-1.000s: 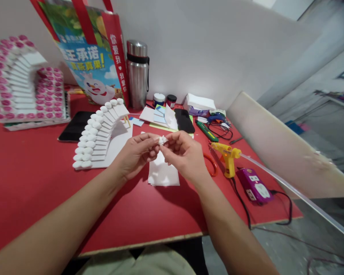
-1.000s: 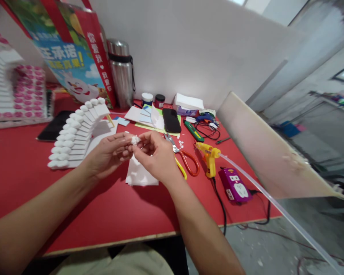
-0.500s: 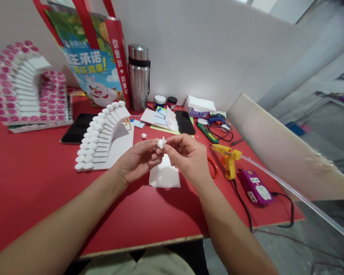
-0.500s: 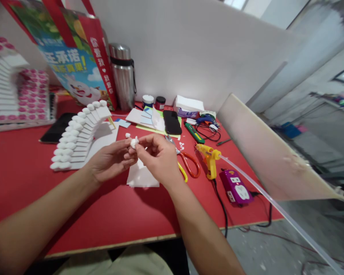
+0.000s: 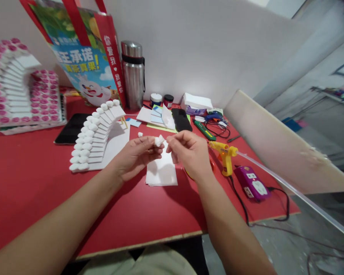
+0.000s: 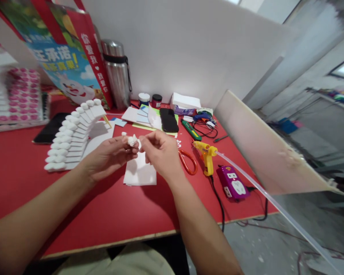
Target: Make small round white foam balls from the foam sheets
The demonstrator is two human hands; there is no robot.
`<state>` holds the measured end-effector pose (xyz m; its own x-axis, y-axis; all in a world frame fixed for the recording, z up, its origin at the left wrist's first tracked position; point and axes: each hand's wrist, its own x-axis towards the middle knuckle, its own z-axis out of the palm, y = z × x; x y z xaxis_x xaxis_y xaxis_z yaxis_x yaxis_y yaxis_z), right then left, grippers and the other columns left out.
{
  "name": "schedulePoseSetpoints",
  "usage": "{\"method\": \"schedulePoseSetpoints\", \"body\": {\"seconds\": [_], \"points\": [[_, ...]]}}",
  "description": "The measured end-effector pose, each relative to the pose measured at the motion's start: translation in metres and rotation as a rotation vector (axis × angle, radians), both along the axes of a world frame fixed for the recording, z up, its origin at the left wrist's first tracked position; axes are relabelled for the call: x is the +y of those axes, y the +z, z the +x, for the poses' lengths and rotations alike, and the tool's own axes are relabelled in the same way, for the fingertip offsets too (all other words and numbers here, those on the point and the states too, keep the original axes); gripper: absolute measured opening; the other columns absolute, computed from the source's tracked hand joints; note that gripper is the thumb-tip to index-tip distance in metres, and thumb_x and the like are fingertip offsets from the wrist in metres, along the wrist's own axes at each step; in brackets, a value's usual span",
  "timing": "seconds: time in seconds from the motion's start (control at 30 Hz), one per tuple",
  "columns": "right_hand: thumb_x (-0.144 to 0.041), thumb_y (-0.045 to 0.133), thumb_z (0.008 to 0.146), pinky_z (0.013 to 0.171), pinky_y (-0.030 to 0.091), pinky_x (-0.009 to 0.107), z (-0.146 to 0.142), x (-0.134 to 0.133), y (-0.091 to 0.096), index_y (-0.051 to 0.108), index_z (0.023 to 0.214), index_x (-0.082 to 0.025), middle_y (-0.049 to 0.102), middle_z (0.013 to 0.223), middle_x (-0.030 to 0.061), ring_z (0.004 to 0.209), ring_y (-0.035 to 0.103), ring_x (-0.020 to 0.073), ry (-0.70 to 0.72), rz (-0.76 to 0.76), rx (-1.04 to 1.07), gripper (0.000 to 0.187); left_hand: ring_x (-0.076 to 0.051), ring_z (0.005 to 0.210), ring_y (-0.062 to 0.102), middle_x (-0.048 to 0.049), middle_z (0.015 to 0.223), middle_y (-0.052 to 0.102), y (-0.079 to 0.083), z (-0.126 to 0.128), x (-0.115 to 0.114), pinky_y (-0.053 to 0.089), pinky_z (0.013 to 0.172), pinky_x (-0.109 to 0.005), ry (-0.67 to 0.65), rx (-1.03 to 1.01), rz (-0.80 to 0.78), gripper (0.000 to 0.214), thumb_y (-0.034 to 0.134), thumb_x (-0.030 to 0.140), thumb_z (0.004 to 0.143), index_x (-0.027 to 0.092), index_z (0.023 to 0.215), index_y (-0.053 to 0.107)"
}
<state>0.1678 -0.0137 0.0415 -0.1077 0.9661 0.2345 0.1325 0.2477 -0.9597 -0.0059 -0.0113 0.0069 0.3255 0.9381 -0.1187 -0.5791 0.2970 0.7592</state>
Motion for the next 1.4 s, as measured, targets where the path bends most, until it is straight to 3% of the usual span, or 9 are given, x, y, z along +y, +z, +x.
{"method": "schedulePoseSetpoints", "body": {"seconds": [0.1, 0.23, 0.4, 0.57, 0.77, 1.03, 1.2, 1.3, 1.4], "points": [[-0.042, 0.068, 0.093, 0.038, 0.035, 0.021, 0.008, 0.000, 0.011, 0.060, 0.069, -0.018, 0.064, 0.058, -0.0020, 0.038, 0.048, 0.0071, -0.063, 0.054, 0.088, 0.035, -0.013, 0.076, 0.065, -0.0071, 0.085, 0.067, 0.003, -0.006, 0.001, 0.060, 0.075, -0.024, -0.116, -0.218, -0.168, 0.011, 0.077, 0.019, 0.085, 0.009, 0.087, 0.073], [-0.041, 0.067, 0.096, 0.042, 0.038, 0.023, 0.025, -0.028, 0.014, 0.062, 0.070, -0.018, 0.062, 0.059, -0.0019, 0.041, 0.050, 0.0082, -0.227, 0.117, -0.028, 0.035, -0.011, 0.069, 0.061, -0.0042, 0.080, 0.060, 0.006, -0.011, -0.001, 0.063, 0.071, -0.024, -0.233, -0.419, -0.197, 0.010, 0.077, 0.015, 0.082, 0.009, 0.086, 0.069], [-0.039, 0.070, 0.092, 0.063, 0.054, 0.030, 0.077, -0.080, -0.018, 0.072, 0.094, -0.019, 0.071, 0.077, 0.0035, 0.064, 0.065, 0.0163, -0.624, 0.202, -0.393, 0.020, -0.010, 0.067, 0.060, -0.0022, 0.077, 0.056, 0.008, -0.012, -0.005, 0.065, 0.075, -0.026, -0.350, -0.537, -0.142, 0.017, 0.080, 0.013, 0.079, 0.013, 0.077, 0.062], [-0.046, 0.066, 0.089, 0.083, 0.056, 0.044, 0.140, -0.094, -0.042, 0.071, 0.111, -0.016, 0.073, 0.109, 0.0153, 0.087, 0.069, 0.0262, -0.896, 0.313, -0.789, 0.038, -0.009, 0.069, 0.059, -0.0016, 0.079, 0.056, 0.007, -0.010, -0.006, 0.065, 0.076, -0.024, -0.341, -0.481, -0.117, 0.017, 0.082, 0.016, 0.079, 0.012, 0.083, 0.065], [-0.059, 0.061, 0.083, 0.085, 0.056, 0.047, 0.166, -0.058, -0.052, 0.069, 0.114, -0.011, 0.073, 0.112, 0.0210, 0.095, 0.070, 0.0314, -0.725, 0.055, -0.733, 0.057, -0.011, 0.075, 0.063, -0.0049, 0.085, 0.063, 0.000, -0.007, -0.002, 0.064, 0.084, -0.027, -0.220, -0.274, -0.024, 0.023, 0.088, 0.021, 0.075, 0.009, 0.085, 0.071], [-0.060, 0.059, 0.074, 0.065, 0.043, 0.039, 0.163, -0.012, -0.043, 0.058, 0.059, -0.022, 0.064, 0.058, 0.0090, 0.061, 0.057, 0.0237, -0.592, -0.187, -0.892, 0.041, -0.010, 0.076, 0.063, -0.0040, 0.086, 0.066, -0.005, -0.011, 0.008, 0.061, 0.090, -0.031, -0.009, -0.140, 0.029, 0.023, 0.088, 0.026, 0.076, 0.011, 0.081, 0.072], [-0.053, 0.070, 0.071, 0.058, 0.041, 0.033, 0.144, -0.016, -0.041, 0.064, 0.067, -0.018, 0.065, 0.062, 0.0064, 0.059, 0.055, 0.0185, -0.611, -0.163, -0.333, 0.035, -0.011, 0.077, 0.064, -0.0039, 0.083, 0.067, -0.007, -0.013, 0.012, 0.061, 0.090, -0.031, 0.090, -0.127, 0.012, 0.022, 0.088, 0.026, 0.076, 0.010, 0.080, 0.073], [-0.043, 0.081, 0.067, 0.056, 0.040, 0.027, 0.115, -0.025, -0.018, 0.066, 0.082, -0.018, 0.065, 0.069, 0.0007, 0.059, 0.052, 0.0131, -0.577, -0.067, 0.033, 0.033, -0.012, 0.076, 0.065, -0.0040, 0.080, 0.068, -0.007, -0.014, 0.015, 0.061, 0.086, -0.030, 0.122, -0.107, 0.018, 0.025, 0.090, 0.027, 0.073, 0.010, 0.079, 0.073], [-0.035, 0.082, 0.072, 0.052, 0.037, 0.023, 0.078, -0.027, 0.015, 0.068, 0.090, -0.017, 0.064, 0.079, 0.0004, 0.059, 0.050, 0.0100, -0.281, -0.131, 0.231, 0.029, -0.010, 0.071, 0.063, -0.0025, 0.075, 0.066, -0.007, -0.016, 0.018, 0.061, 0.083, -0.029, 0.159, -0.073, 0.032, 0.029, 0.093, 0.028, 0.068, 0.010, 0.075, 0.071]]}}
